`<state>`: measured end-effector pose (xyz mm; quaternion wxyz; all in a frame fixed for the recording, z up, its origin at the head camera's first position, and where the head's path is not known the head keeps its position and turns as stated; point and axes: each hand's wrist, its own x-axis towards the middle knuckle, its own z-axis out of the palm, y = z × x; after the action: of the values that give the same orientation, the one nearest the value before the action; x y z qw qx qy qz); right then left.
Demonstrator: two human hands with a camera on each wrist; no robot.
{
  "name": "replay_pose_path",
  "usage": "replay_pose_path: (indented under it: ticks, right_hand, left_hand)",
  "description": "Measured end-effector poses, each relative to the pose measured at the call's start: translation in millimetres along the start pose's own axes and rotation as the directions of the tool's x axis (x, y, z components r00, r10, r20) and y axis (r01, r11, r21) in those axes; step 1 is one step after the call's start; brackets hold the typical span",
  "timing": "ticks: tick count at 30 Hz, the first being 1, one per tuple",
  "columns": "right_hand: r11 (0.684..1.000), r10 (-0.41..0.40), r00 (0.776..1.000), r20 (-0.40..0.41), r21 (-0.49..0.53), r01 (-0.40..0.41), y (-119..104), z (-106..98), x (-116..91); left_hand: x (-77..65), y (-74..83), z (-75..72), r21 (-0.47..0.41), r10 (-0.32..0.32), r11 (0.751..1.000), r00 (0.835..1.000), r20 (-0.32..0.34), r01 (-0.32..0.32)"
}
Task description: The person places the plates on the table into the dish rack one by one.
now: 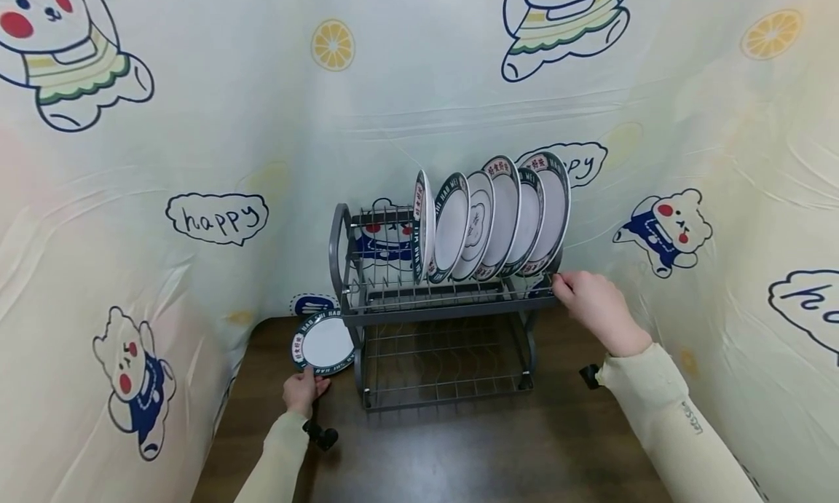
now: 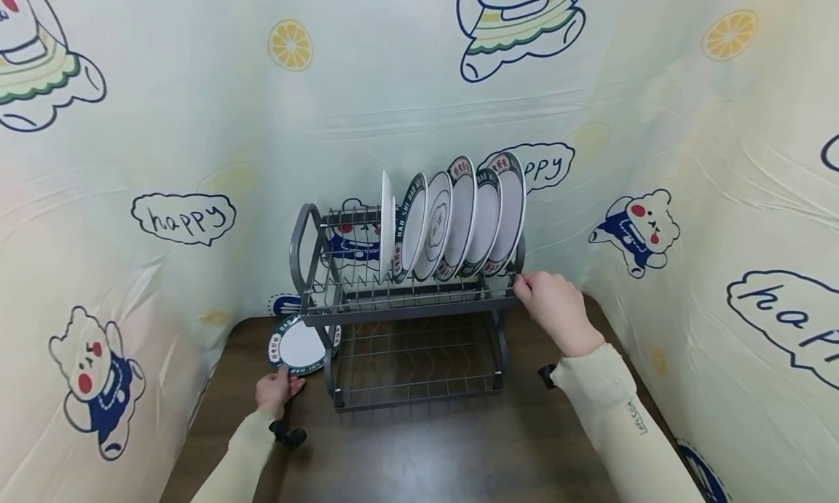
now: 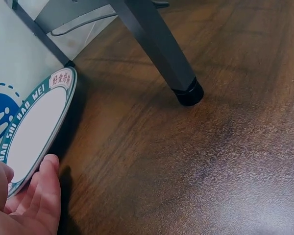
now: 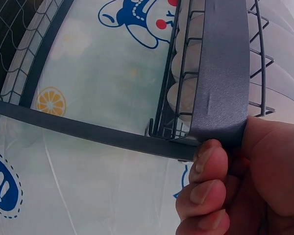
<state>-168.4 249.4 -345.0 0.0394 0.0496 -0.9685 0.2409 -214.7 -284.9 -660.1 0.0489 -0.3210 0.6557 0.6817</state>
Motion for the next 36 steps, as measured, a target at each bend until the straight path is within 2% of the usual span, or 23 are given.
replay_pose_path:
  ticks: [6, 11, 17, 27, 36]
  right_hand:
    - [1.0, 0.004, 1.0, 0.008, 0.016, -0.004, 1, 1, 1]
    - [1.0, 0.001, 1.0, 0.008, 0.022, -0.001, 0, 2, 1]
    - [1.0, 0.001, 1.0, -0.004, 0.02, -0.001, -2, 2, 0]
    - [1.0, -0.005, 1.0, 0.004, 0.03, 0.005, 2, 2, 0]
    - [1.0, -0.009, 1.0, 0.003, 0.026, 0.009, 1, 1, -1]
  left_hand:
    - [-0.1, 2.8, 5.2, 0.007, -0.011, 1.0, 0.998, -0.057, 0.011]
    - [-0.8, 2.5, 4.6, 0.057, 0.025, 0.998, 0.994, -0.105, -0.019]
    - [0.8, -1.8, 3.3, 0.071, 0.088, 0.994, 0.991, -0.104, -0.081]
    - [5.8, -7.5, 0.5, 0.058, 0.102, 0.994, 0.989, -0.103, -0.097]
    - [-4.8, -7.2, -4.7, 0.112, 0.154, 0.984, 0.977, -0.145, -0.138]
